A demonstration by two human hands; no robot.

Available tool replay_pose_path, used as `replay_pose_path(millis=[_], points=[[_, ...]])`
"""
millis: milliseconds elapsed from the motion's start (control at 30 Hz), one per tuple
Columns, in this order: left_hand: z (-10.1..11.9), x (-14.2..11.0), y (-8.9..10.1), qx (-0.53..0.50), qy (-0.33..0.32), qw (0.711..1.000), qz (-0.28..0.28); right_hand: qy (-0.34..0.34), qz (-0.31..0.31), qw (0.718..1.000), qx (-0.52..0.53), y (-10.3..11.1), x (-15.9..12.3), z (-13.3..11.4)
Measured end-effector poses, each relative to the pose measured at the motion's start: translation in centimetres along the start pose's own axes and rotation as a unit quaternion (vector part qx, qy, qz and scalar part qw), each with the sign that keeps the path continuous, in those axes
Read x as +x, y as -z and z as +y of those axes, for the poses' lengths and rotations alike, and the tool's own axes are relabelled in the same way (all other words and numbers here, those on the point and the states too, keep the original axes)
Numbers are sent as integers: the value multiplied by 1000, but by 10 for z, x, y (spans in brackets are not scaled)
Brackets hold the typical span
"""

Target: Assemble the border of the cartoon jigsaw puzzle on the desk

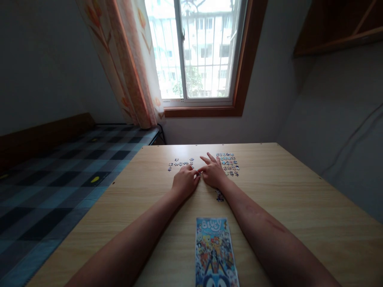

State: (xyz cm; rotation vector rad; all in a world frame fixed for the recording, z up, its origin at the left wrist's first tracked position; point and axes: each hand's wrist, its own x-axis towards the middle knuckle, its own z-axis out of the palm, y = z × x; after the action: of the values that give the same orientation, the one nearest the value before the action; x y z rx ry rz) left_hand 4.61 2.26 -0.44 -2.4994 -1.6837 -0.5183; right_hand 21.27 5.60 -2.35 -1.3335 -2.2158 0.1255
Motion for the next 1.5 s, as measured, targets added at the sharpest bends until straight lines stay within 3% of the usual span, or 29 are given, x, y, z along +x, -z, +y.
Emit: replay_pose_path(millis=[267,767,1233,1333,1500], points=[[-10,-6,0,-20,1,999,36,3,1,1000,-4,0,0,-1],[-8,1,-2,-1,-13,1000,5,-1,-4,1000,1,-1,1,0],[-9,-1,-2,-41,14,999,17,-1,-2,1000,3,-2,0,-1],[-10,-2,-3,-54,21,998,26,11,43,999,3,-1,0,1],[-20,-1,-3,-130,38,986,93,-30,196,980,14,7,-1,10]])
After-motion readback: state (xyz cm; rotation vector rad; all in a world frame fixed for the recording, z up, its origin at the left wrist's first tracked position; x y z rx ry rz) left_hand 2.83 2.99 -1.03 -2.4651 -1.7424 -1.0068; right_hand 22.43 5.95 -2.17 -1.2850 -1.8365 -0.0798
